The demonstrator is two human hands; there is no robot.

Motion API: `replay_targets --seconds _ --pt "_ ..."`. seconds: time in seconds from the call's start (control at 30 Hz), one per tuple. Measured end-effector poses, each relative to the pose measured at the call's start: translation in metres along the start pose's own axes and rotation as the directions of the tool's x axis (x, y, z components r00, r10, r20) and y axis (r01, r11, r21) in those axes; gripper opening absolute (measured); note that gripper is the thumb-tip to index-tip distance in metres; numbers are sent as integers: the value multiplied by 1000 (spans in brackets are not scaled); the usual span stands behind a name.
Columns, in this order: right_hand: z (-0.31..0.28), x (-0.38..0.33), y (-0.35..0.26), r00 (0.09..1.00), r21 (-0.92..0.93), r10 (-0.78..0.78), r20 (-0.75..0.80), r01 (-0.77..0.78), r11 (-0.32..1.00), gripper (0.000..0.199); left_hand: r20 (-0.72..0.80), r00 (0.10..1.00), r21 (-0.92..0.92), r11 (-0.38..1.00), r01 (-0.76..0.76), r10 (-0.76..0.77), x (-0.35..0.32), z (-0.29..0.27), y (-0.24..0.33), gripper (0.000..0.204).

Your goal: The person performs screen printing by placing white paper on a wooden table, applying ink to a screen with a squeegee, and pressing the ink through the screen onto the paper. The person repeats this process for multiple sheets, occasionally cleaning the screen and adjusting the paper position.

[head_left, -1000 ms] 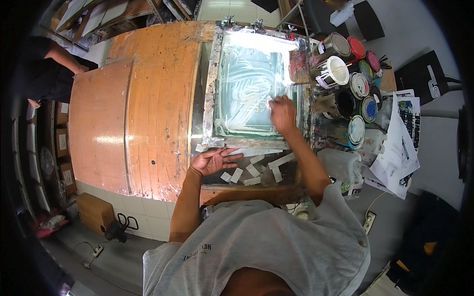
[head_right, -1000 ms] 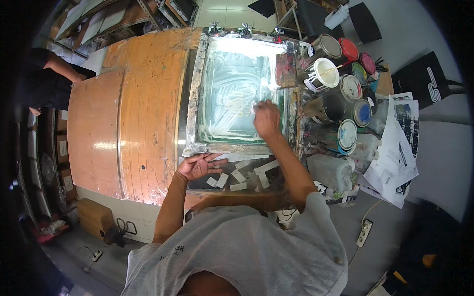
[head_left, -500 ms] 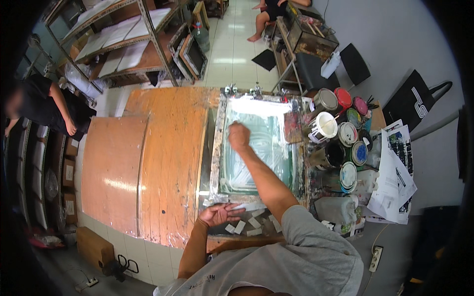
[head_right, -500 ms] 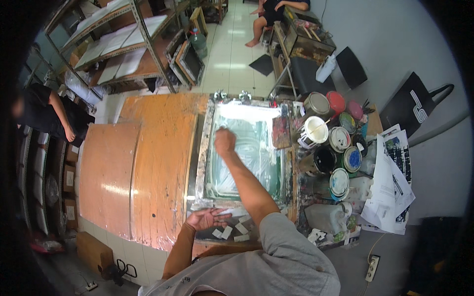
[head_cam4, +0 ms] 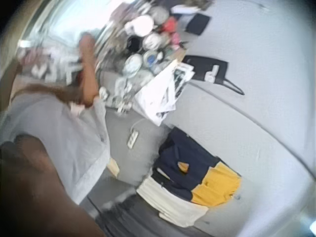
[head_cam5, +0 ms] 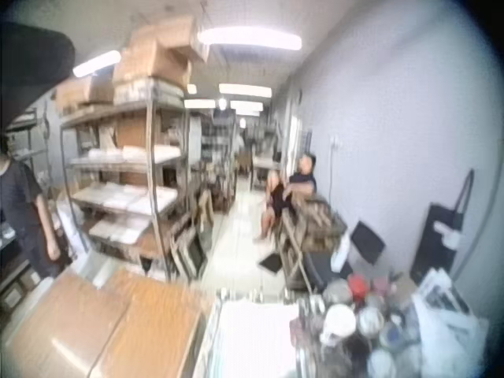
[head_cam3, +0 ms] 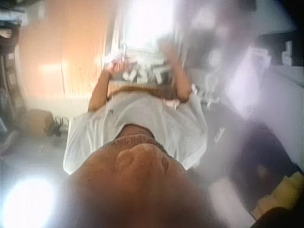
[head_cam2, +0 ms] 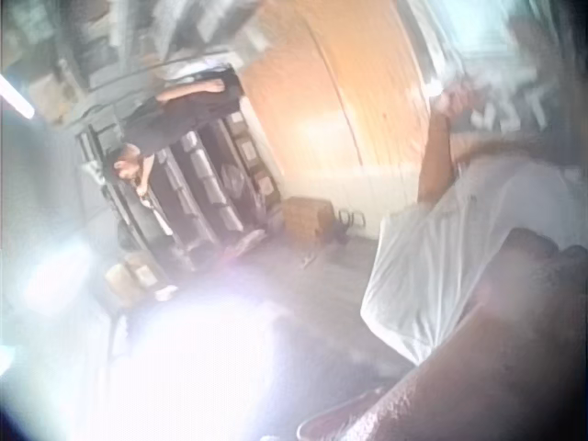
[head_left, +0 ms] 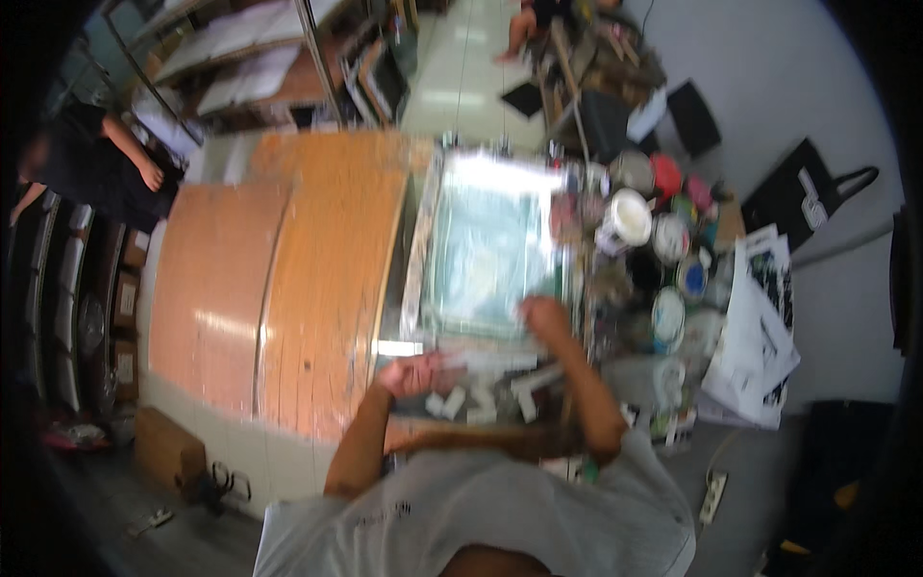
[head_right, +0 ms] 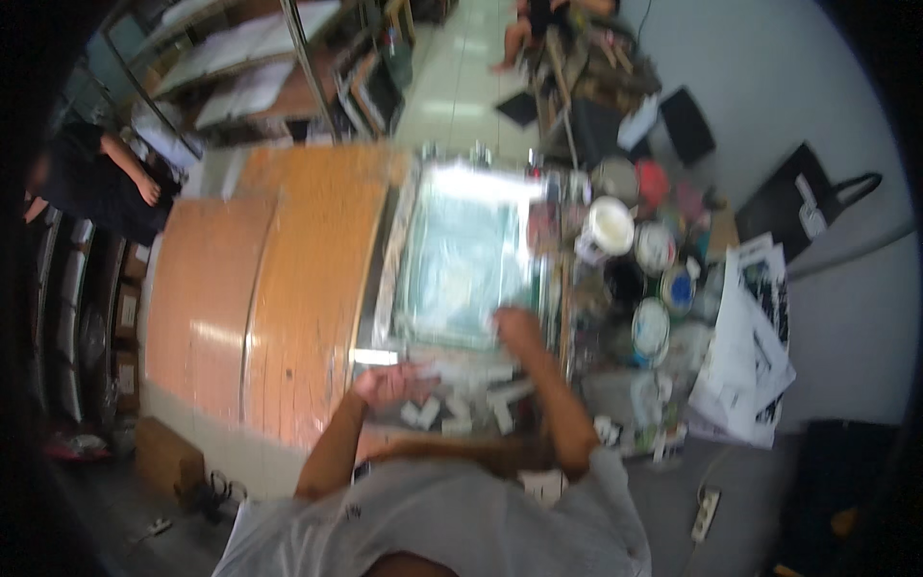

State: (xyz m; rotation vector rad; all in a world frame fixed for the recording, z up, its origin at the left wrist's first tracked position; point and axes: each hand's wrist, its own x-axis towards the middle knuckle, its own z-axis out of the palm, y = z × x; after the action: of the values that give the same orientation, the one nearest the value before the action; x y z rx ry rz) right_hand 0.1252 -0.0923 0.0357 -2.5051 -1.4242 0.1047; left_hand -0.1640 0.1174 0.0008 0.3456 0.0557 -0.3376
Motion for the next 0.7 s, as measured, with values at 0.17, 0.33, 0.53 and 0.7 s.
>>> replay_targets --seconds 0.17,0.33,0.53,0.7 --pt "1 5 -23 978 128 -24 -205 51 990 7 -131 991 18 1000 11 -8 0 14 4 39" --pt "15 78 -42 981 140 60 -184 -34 990 7 -91 995 -51 998 -34 29 -3 9 0 33" --pt "26 99 -115 941 347 -335 -37 327 879 8 -94 995 -106 994 -29 19 -2 6 -1 33" --pt "20 94 -110 971 392 -236 -31 229 891 13 -112 993 -47 998 -28 23 -5 15 2 34"
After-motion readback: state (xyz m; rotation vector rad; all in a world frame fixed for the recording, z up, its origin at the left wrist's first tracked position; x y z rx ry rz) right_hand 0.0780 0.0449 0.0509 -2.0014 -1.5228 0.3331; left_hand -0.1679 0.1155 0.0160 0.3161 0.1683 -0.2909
